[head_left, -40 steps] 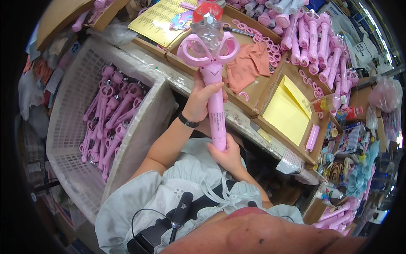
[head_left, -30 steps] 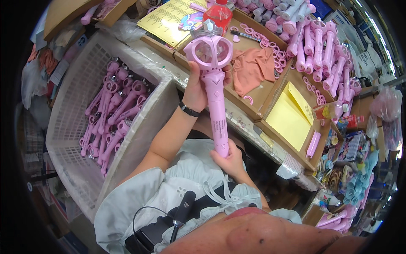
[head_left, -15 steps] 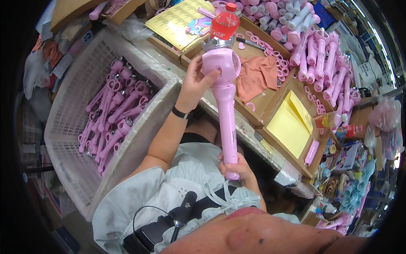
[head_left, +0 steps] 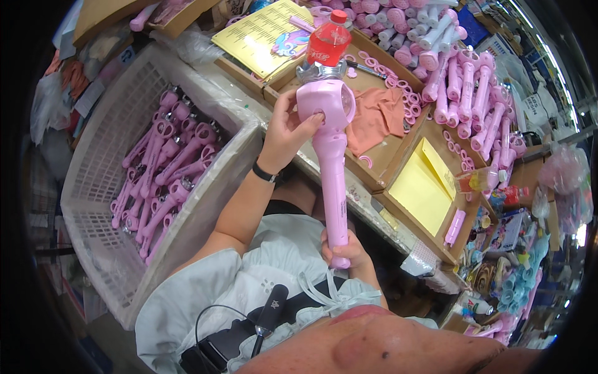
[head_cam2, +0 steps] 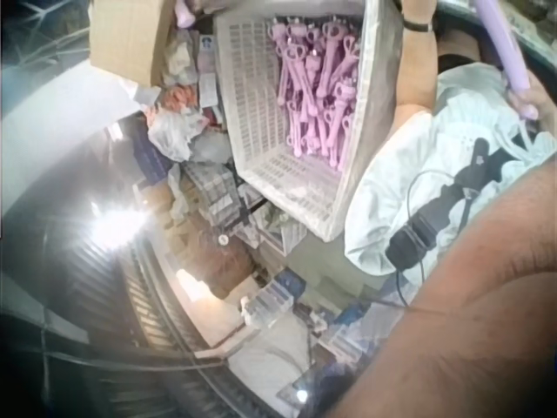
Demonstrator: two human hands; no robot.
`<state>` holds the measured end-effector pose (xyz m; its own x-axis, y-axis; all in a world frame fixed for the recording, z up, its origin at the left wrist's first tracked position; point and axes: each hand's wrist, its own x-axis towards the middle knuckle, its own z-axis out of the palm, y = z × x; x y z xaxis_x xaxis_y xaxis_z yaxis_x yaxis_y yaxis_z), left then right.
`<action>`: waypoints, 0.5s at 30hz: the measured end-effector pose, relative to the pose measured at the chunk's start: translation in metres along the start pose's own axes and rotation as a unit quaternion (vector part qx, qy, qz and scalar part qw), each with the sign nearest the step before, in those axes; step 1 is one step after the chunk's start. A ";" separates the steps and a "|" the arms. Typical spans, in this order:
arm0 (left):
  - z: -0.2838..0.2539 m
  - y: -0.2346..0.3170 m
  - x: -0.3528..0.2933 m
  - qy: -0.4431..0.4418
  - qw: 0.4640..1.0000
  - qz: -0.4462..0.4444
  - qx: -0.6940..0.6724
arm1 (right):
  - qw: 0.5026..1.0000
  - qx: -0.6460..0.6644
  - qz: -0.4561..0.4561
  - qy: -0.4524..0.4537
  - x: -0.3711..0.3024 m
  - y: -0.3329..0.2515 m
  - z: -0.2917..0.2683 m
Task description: The person assembles pink light sticks by attaching a clear plastic top, wiping the surface with a cloth, inserting a small metal piece, and affixing a decorative wing sticker. The person handles multiple light sticks one at a time, placing finished units into a nearby bin.
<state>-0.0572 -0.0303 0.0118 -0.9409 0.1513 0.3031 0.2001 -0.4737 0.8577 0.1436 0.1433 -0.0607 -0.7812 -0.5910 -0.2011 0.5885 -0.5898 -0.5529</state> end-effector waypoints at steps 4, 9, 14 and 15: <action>0.006 -0.011 -0.006 0.007 0.998 -0.001 -0.059 | 0.994 -0.089 -0.011 0.058 -0.004 -0.011 0.014; 0.011 -0.023 -0.012 -0.047 0.996 -0.058 -0.043 | 0.983 -0.083 -0.141 0.078 -0.027 -0.072 0.017; 0.002 -0.029 -0.019 -0.089 0.990 -0.086 0.072 | 0.813 -0.290 -0.324 0.386 -0.057 -0.204 -0.003; 0.000 -0.031 -0.021 -0.095 0.989 -0.073 0.091 | 0.782 -0.307 -0.332 0.429 -0.068 -0.236 -0.006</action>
<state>-0.0436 -0.0194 -0.0209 -0.8981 0.3757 0.2286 0.1286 -0.2728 0.9534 0.0562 0.3263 0.0785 -0.8795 0.4750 -0.0279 -0.0110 -0.0789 -0.9968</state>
